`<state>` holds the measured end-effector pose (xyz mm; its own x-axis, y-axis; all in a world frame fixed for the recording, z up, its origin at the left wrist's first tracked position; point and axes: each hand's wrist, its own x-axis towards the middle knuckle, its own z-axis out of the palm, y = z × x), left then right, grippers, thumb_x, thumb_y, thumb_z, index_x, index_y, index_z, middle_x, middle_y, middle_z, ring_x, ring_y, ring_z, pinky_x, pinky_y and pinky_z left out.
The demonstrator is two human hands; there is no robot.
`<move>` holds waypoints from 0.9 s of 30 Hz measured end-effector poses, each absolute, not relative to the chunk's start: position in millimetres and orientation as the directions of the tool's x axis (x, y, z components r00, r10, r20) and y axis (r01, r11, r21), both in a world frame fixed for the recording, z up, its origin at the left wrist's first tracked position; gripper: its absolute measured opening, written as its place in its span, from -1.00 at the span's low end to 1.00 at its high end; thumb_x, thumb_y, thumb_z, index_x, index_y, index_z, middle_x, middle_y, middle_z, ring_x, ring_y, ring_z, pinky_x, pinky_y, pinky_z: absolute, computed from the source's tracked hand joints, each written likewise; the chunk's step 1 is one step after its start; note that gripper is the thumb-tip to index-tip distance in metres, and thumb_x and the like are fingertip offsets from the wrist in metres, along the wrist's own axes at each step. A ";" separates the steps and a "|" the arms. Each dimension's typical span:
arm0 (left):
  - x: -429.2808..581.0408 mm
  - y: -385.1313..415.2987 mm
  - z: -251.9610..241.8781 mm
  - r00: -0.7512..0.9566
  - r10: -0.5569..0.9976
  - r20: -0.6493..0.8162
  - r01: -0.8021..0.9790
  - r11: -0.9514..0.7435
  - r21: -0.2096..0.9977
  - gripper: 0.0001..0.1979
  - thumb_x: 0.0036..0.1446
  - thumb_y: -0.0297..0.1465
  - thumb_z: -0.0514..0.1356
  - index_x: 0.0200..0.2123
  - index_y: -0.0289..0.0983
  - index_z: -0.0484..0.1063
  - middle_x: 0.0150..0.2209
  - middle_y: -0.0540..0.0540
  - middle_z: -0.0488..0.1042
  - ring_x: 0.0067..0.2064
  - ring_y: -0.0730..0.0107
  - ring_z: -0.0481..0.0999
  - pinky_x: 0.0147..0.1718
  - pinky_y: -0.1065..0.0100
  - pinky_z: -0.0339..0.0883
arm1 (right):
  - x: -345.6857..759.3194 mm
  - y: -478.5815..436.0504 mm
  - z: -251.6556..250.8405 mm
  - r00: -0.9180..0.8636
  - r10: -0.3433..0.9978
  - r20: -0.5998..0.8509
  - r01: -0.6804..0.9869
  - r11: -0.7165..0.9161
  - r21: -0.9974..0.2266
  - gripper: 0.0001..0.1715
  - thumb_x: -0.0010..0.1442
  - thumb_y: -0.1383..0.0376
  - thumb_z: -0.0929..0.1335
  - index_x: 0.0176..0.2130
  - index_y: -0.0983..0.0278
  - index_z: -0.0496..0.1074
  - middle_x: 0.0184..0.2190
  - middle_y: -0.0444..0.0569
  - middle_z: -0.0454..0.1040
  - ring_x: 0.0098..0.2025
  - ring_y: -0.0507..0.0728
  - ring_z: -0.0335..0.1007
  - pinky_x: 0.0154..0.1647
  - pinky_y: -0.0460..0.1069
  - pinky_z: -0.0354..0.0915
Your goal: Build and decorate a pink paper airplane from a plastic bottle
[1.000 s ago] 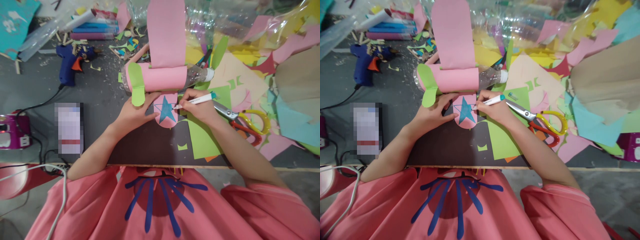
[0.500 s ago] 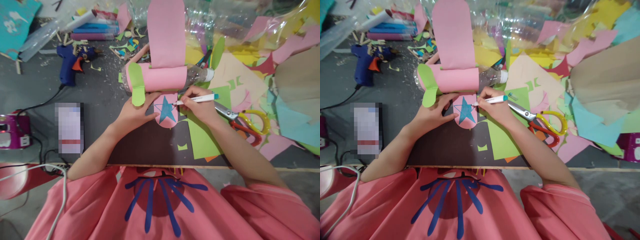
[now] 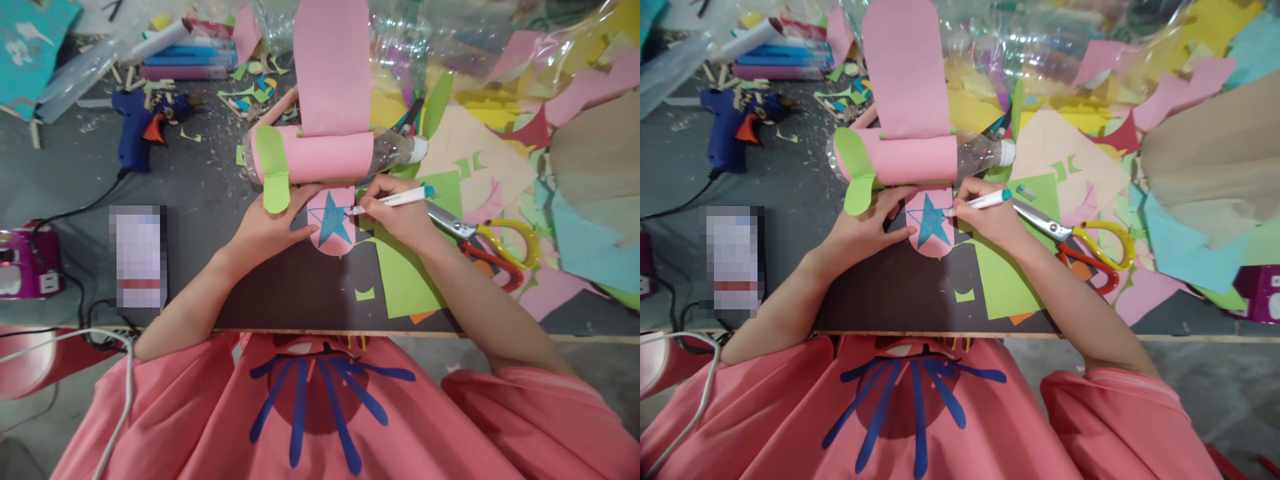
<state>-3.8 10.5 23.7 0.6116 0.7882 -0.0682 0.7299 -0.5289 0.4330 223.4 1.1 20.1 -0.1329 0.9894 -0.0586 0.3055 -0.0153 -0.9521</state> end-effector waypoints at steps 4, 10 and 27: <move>-4.0 10.7 23.2 0.619 0.783 -0.056 0.721 -0.539 0.436 -0.44 0.17 -0.27 0.17 0.21 -0.28 0.20 -0.05 -0.18 0.45 0.01 0.19 0.43 0.07 0.20 0.28 | 224.2 1.2 20.4 -0.136 0.986 -0.092 0.334 -0.041 -0.942 -0.79 -0.05 0.46 0.33 -0.63 0.25 0.28 -0.67 -0.22 0.37 -0.61 -0.04 0.26 -0.61 -0.10 0.14; -3.4 9.7 24.0 0.607 0.791 -0.076 0.734 -0.521 0.437 -0.43 0.17 -0.27 0.16 0.22 -0.27 0.20 -0.05 -0.16 0.46 0.00 0.23 0.43 0.08 0.24 0.27 | 226.5 -1.6 16.2 -0.081 0.996 -0.032 0.298 -0.007 -0.955 -0.76 0.02 0.47 0.32 -0.60 0.24 0.28 -0.67 -0.22 0.36 -0.63 -0.04 0.24 -0.60 -0.10 0.14; -3.1 10.2 26.1 0.607 0.789 -0.092 0.740 -0.519 0.429 -0.44 0.17 -0.28 0.15 0.22 -0.27 0.20 -0.10 -0.17 0.46 -0.04 0.22 0.43 0.05 0.24 0.28 | 224.6 -0.6 18.2 -0.093 0.995 -0.034 0.337 -0.001 -0.942 -0.79 -0.03 0.43 0.32 -0.62 0.24 0.28 -0.67 -0.22 0.36 -0.62 -0.06 0.20 -0.60 -0.09 0.09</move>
